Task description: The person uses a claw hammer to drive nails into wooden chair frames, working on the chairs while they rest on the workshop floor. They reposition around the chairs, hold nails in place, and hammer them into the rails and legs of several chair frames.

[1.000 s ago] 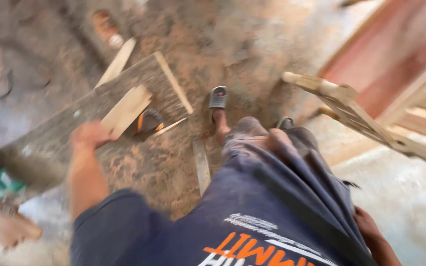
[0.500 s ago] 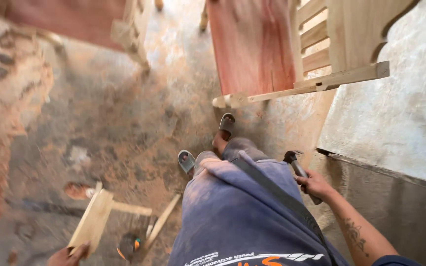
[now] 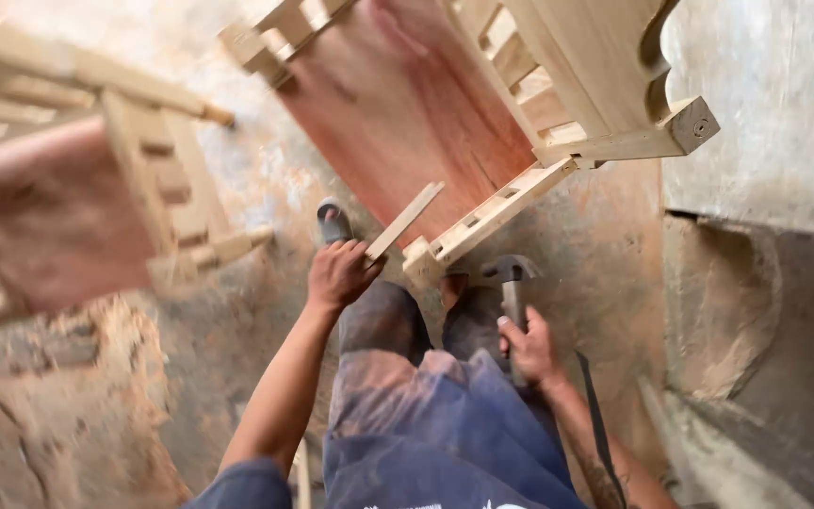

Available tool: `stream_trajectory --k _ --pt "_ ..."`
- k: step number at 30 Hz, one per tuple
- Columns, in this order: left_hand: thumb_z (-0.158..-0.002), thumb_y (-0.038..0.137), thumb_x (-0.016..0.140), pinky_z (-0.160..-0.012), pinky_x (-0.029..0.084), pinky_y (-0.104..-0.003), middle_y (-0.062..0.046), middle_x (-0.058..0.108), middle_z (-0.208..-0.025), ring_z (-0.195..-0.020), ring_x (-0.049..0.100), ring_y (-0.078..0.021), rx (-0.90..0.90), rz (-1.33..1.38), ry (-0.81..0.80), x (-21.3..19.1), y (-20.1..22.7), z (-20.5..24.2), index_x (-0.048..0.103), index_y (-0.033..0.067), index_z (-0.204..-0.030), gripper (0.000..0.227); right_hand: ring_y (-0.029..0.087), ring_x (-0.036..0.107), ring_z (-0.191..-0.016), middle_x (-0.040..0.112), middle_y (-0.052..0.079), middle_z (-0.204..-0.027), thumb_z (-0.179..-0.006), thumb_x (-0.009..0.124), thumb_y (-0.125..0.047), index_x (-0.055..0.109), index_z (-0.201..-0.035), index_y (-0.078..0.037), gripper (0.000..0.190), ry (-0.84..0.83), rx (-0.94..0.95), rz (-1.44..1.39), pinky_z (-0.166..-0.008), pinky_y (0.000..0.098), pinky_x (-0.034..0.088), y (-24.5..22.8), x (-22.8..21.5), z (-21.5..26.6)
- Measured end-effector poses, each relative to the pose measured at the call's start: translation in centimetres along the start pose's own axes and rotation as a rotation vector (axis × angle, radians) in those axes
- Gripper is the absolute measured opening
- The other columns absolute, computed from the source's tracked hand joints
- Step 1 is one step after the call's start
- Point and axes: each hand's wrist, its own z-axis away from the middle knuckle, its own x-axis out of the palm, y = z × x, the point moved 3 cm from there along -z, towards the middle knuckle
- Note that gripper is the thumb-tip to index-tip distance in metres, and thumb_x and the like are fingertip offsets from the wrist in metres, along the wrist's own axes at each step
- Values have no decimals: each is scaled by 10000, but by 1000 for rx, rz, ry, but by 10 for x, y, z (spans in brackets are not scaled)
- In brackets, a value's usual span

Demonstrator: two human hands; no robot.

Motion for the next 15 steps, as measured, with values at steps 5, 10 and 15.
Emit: stream_trajectory --k 5,10,15 --pt "-850 433 764 -745 516 -441 -74 695 -863 -849 665 -294 318 1 -65 144 -47 -161 665 136 -838 314 112 565 -569 578 23 -724 -957 623 -138 598 -1271 -36 331 102 93 -476 -513 283 479 -12 93 -34" --pt "-873 422 733 -790 513 -446 -67 693 -890 -892 663 -290 533 -64 -303 252 -78 -235 680 143 -926 289 116 555 -590 587 32 -757 -958 612 -126 585 -1272 4 341 300 62 -739 -538 276 464 -17 179 -65" --pt "-869 431 699 -824 514 -447 -59 697 -933 -937 666 -290 529 -238 -479 269 -62 -254 674 162 -908 274 115 537 -621 559 29 -753 -1004 584 -116 576 -1279 17 306 363 53 -956 -579 271 461 -36 218 -96"
